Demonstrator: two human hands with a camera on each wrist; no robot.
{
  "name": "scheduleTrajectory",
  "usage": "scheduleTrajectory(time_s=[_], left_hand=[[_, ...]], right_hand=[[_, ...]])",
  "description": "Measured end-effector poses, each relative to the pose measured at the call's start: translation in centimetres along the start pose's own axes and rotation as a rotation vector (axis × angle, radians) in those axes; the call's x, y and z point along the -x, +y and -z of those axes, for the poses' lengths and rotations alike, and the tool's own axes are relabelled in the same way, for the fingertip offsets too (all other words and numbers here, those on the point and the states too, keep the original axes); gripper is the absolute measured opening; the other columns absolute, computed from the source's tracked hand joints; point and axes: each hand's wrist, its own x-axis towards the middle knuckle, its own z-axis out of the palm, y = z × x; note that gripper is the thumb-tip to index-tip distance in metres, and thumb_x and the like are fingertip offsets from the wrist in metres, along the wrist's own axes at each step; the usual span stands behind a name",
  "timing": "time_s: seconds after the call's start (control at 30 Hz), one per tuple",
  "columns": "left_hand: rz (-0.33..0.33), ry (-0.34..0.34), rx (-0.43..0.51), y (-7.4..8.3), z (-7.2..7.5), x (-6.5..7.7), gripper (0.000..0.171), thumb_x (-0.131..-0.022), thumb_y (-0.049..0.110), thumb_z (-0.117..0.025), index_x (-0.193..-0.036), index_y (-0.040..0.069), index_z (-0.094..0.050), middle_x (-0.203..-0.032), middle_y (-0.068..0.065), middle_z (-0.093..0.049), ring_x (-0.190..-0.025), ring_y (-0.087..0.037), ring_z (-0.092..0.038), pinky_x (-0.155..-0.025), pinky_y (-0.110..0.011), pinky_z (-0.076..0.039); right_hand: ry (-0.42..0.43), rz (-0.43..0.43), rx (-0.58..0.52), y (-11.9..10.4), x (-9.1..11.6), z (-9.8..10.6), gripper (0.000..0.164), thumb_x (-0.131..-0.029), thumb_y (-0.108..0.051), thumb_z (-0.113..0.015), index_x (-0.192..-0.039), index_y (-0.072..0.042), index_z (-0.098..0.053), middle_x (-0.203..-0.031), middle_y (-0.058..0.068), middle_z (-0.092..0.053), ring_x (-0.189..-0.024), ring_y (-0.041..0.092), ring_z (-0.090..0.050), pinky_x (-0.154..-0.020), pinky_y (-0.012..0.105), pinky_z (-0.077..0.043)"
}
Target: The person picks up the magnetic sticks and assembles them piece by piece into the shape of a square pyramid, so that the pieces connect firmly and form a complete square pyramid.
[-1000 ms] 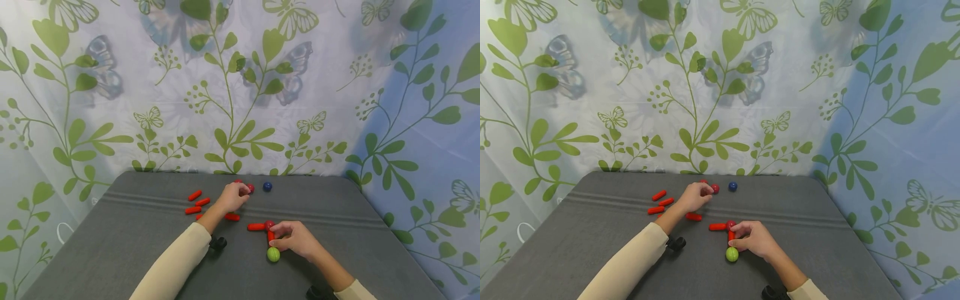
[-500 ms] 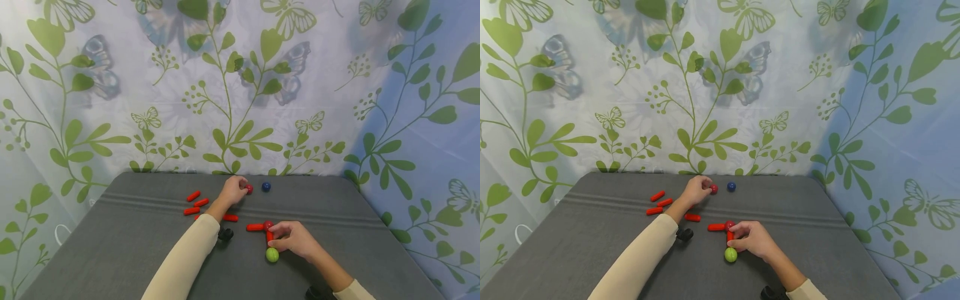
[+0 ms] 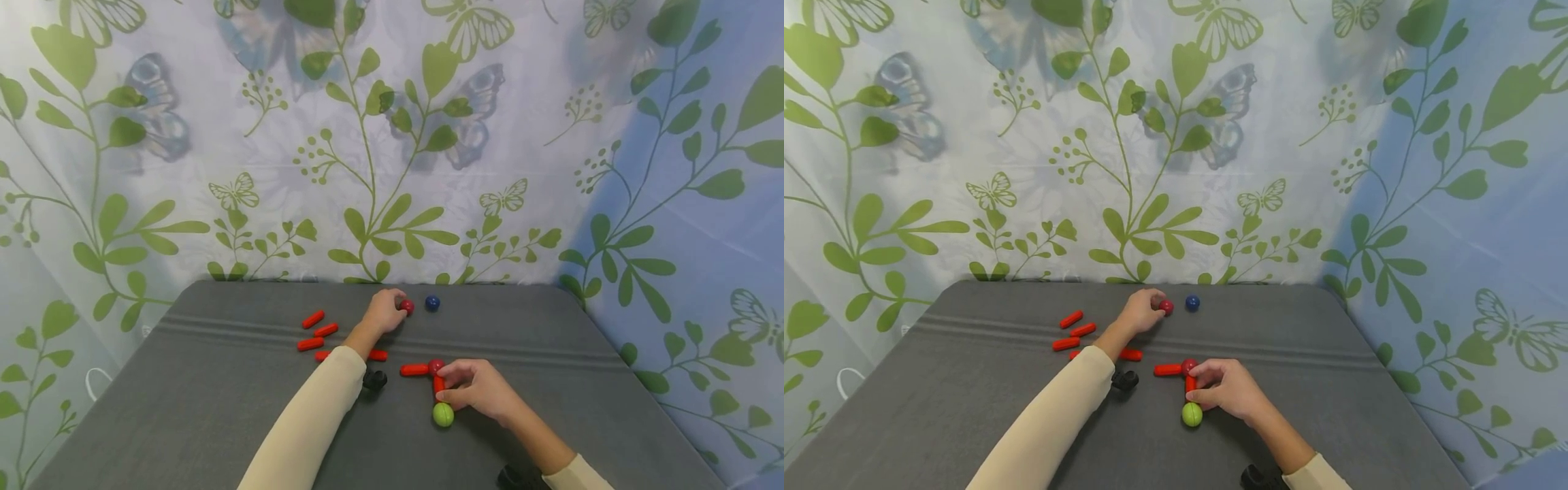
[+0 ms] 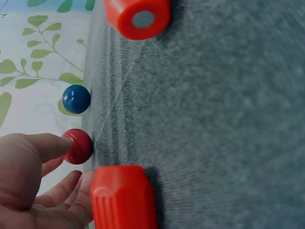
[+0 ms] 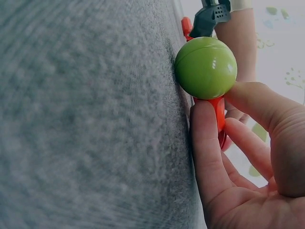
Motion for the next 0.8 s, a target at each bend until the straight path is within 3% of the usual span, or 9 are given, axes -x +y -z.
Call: scheduleTrajectory(time_s=[0.17, 0.33, 0.8], left_hand=[[-0.009, 0.002, -0.018, 0.15, 0.12, -0.07, 0.034, -0.093, 0.011, -0.074, -0.126, 0.008, -0.069, -0.098, -0.011, -0.067, -0.082, -0.02, -0.056, -0.079, -0.036, -0.051], [0.0, 0.001, 0.005, 0.31, 0.09, 0.18, 0.032, -0.091, 0.013, -0.077, -0.122, 0.009, -0.069, -0.098, -0.011, -0.067, -0.082, -0.021, -0.057, -0.079, -0.037, -0.051], [0.022, 0.003, 0.067, 0.5, -0.32, 0.19, 0.025, -0.089, 0.014, -0.08, -0.112, 0.01, -0.069, -0.115, -0.011, -0.073, -0.105, -0.027, -0.066, -0.1, -0.043, -0.052]], right_hand=[[-0.003, 0.007, -0.005, 0.04, -0.03, -0.04, 0.045, -0.084, -0.014, -0.084, -0.121, 0.004, -0.068, -0.101, 0.014, -0.07, -0.082, 0.021, -0.073, -0.072, 0.039, -0.063], [-0.001, 0.003, -0.009, 0.08, -0.05, -0.04, 0.044, -0.083, -0.013, -0.085, -0.121, 0.004, -0.068, -0.1, 0.013, -0.069, -0.083, 0.021, -0.072, -0.072, 0.039, -0.063], [0.0, -0.001, -0.021, 0.19, -0.12, -0.02, 0.044, -0.083, -0.013, -0.085, -0.121, 0.003, -0.069, -0.098, 0.012, -0.069, -0.08, 0.021, -0.072, -0.072, 0.039, -0.063]])
